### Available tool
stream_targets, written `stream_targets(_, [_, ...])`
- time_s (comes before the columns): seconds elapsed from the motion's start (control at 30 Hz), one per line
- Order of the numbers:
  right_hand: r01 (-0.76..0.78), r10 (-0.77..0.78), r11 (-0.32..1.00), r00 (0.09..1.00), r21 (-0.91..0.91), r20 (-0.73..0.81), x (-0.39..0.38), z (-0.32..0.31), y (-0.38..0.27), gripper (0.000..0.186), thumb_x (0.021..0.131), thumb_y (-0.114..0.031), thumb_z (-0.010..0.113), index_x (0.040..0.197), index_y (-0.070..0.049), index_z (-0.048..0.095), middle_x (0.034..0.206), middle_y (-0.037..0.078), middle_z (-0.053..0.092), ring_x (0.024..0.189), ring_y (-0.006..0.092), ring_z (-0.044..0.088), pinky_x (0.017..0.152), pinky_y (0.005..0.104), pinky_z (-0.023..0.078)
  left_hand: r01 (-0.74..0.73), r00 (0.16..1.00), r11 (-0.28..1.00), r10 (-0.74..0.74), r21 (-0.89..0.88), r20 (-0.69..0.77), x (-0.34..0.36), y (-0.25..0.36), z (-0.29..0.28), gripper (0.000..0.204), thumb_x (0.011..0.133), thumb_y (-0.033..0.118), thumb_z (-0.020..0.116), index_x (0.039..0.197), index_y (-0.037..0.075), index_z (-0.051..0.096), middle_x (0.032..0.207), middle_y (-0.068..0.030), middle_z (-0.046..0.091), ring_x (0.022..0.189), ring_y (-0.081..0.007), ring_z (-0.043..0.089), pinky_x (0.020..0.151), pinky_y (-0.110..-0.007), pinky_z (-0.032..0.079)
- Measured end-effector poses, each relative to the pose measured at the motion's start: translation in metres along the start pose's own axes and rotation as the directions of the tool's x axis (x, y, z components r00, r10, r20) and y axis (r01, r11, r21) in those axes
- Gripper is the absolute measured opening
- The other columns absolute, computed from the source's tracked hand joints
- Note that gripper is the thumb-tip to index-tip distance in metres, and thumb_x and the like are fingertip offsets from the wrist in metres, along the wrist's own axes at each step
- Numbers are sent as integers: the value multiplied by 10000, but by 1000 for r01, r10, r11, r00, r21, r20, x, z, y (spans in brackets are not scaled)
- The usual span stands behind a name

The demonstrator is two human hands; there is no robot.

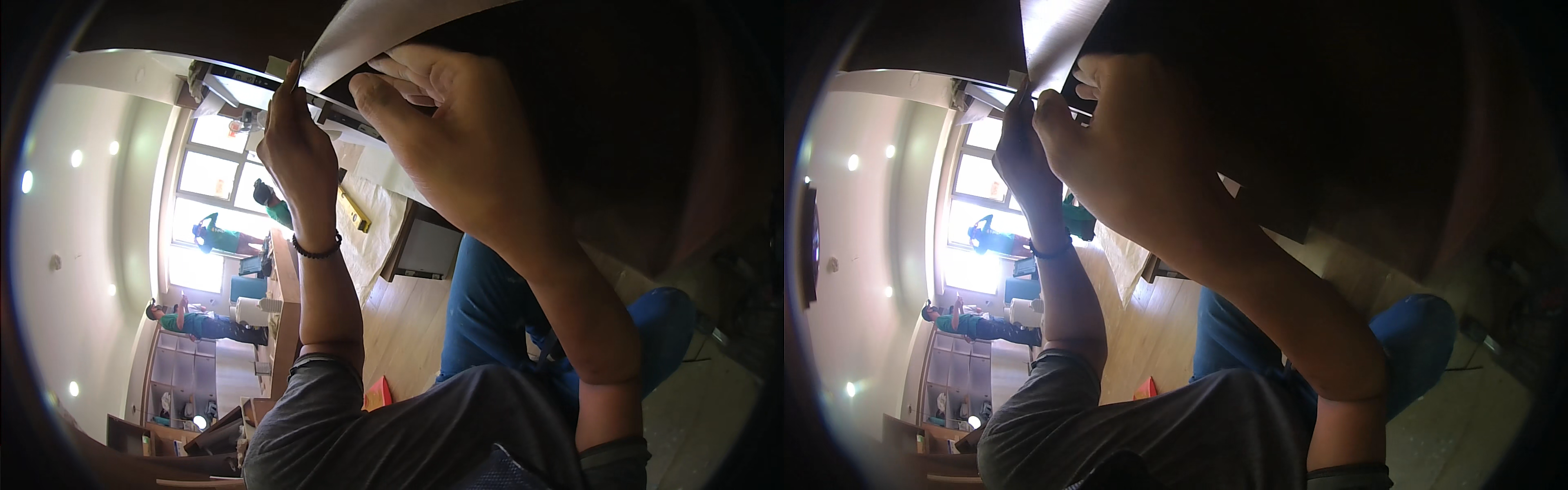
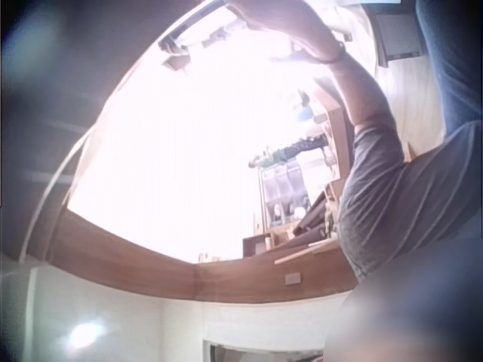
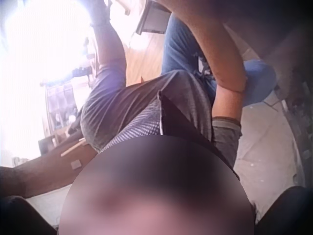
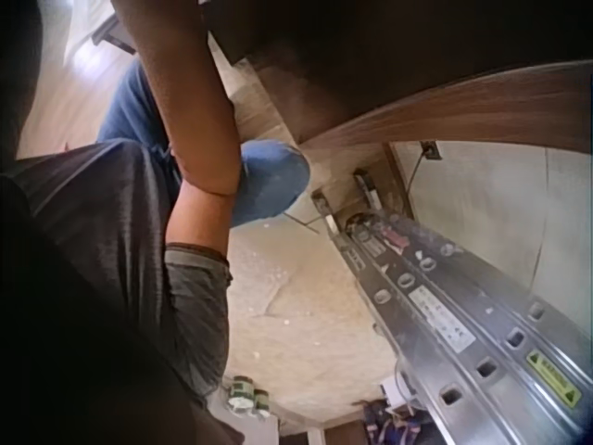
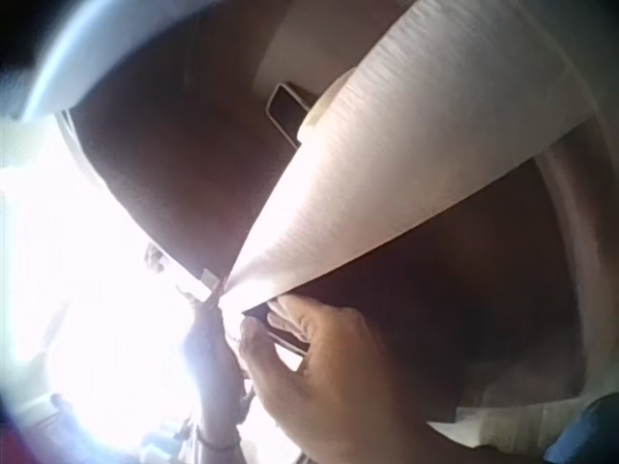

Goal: The person kneels and applies a strip of edge banding to the front edge of a wooden cabinet shelf. They smooth the banding with their hands and use a small metal tool to press it into place along the edge.

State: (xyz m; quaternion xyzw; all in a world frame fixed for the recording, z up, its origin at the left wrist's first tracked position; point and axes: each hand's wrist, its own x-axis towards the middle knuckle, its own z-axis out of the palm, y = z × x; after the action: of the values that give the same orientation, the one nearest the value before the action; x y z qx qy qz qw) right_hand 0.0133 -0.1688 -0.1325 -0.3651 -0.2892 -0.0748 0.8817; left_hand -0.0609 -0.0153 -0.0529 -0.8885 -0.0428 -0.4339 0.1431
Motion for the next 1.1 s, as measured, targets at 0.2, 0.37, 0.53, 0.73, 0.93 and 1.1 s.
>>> stream_targets(0.2, [47, -44, 997, 998, 69, -38, 3, 3, 5, 295, 977, -209, 758, 886, 72, 753, 745, 206, 760, 709, 315, 793, 722, 395, 625, -60, 996, 994, 54, -94, -66, -1, 22, 0, 424, 1088, -1, 559, 1469, 113, 710, 1325, -160, 789, 1136, -309, 796, 928, -373, 624])
stream_targets(0.37, [22, -25, 991, 999, 129, 21, 4, -5, 2, 282, 985, -210, 751, 924, 65, 764, 766, 208, 766, 750, 322, 805, 785, 401, 641, -115, 992, 989, 110, -90, -58, 8, 45, -6, 393, 1093, 5, 548, 1439, 77, 720, 1303, -169, 795, 1094, -312, 810, 880, -409, 638])
stream_targets(0.53, [4, -4, 1000, 1000, -10, -4, -1, 0, -2, 304, 983, -232, 764, 922, 66, 757, 837, 222, 783, 786, 325, 812, 805, 409, 644, 23, 1000, 999, -23, 28, 6, -2, -8, 0, 404, 1073, -29, 565, 1422, 83, 735, 1287, -167, 801, 1130, -323, 797, 921, -400, 626])
stream_targets(0.73, [39, -39, 999, 998, 11, -44, 1, 4, 8, 326, 984, -254, 772, 946, 69, 758, 876, 233, 790, 799, 340, 812, 830, 414, 642, -68, 996, 997, 66, -27, -58, 0, 11, 0, 412, 1064, -34, 556, 1414, 78, 741, 1277, -160, 804, 1135, -304, 795, 918, -403, 631])
stream_targets(0.93, [1, -4, 996, 1000, 87, 27, 2, -2, 5, 307, 1000, -233, 760, 1001, 73, 757, 932, 236, 803, 865, 341, 823, 878, 413, 641, -151, 983, 980, 134, -131, -126, 8, 49, -2, 436, 1033, -47, 581, 1419, 86, 734, 1241, -167, 804, 1077, -309, 809, 891, -419, 642])
stream_targets(1.1, [-37, 28, 994, 996, 98, 89, 0, -12, -11, 285, 1013, -198, 741, 1045, 85, 755, 987, 246, 806, 986, 369, 822, 972, 427, 628, -46, 999, 999, 46, 16, -7, 11, 16, -7, 442, 1038, -42, 579, 1433, 94, 723, 1236, -160, 808, 1090, -317, 805, 929, -429, 631])
